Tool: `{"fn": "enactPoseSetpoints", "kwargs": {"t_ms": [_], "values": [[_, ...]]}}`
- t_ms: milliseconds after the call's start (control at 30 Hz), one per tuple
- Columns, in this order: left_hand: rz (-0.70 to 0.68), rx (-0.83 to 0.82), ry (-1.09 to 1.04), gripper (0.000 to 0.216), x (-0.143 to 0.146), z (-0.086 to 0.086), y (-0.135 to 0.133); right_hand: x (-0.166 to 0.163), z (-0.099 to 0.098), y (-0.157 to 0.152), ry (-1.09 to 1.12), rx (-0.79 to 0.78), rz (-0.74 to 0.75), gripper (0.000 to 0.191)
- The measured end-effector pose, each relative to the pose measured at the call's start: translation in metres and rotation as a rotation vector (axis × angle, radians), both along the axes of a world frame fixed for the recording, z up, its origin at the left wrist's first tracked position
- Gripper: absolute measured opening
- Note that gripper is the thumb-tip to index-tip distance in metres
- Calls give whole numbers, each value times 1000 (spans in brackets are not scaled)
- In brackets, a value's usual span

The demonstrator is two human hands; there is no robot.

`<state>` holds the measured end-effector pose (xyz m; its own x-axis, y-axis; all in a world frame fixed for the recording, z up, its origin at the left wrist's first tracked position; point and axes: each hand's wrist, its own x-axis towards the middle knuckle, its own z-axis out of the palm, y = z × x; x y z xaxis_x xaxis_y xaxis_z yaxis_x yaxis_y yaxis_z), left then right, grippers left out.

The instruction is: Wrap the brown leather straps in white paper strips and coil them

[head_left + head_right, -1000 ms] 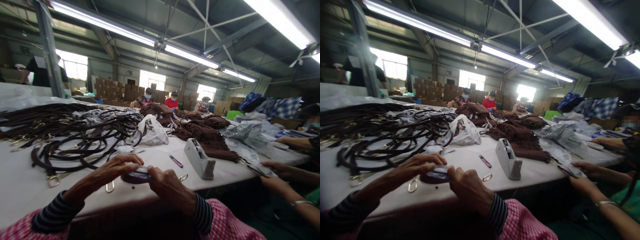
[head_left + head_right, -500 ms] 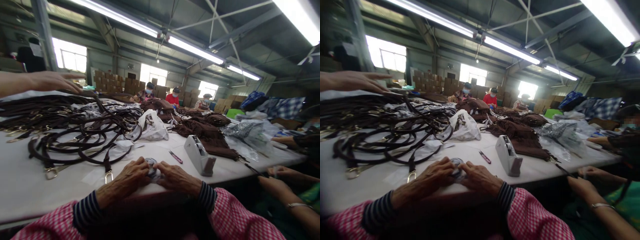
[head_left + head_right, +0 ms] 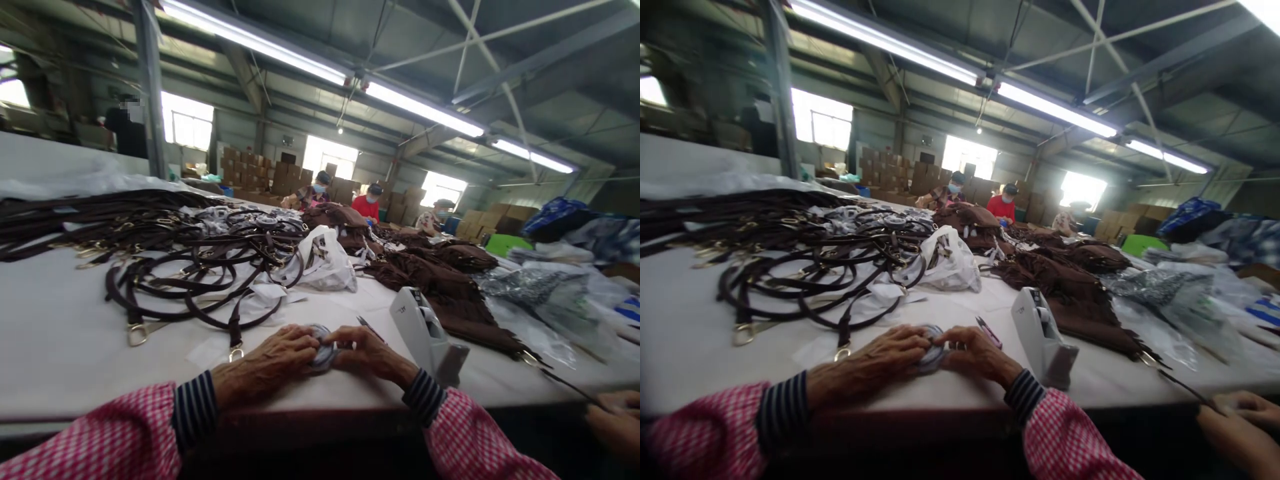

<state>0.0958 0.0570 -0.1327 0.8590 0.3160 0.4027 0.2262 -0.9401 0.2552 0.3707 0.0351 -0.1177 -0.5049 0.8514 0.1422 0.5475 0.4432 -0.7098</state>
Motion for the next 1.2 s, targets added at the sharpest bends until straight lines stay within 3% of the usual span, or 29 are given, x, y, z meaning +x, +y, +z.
{"fn": "enactPoseSetpoints", "kwargs": {"t_ms": [133, 200, 333, 433, 533, 633, 667, 733, 833, 1033, 1200], "values": [[69, 25, 39, 12, 9, 11, 2, -7, -5, 3, 74, -58, -75, 22], [165, 44, 72, 17, 20, 12, 1, -12, -5, 1, 75, -70, -115, 19], [334, 153, 130, 23, 44, 2, 0, -18, -6, -3, 63, -68, -178, 13], [368, 241, 131, 18, 53, -11, -1, -16, -8, -3, 47, -66, -199, 12], [360, 275, 77, 18, 53, -23, 0, -10, 4, 3, 7, -106, -126, 14], [335, 260, 47, 15, 52, -28, 2, -5, 33, 21, -107, -228, -4, 21], [325, 252, 50, 13, 51, -29, 3, -7, 42, 31, -167, -194, -5, 26], [303, 237, 56, 9, 51, -28, 3, -16, 56, 54, -314, 20, -71, 32], [295, 190, 40, 10, 51, -27, 3, -46, 55, 91, -522, 330, -146, 23], [297, 126, -33, 14, 54, -32, 4, -110, 12, 134, -783, 436, -28, 27], [294, 129, -18, 18, 53, -36, 5, -106, 8, 137, -883, 473, 11, 32]]}}
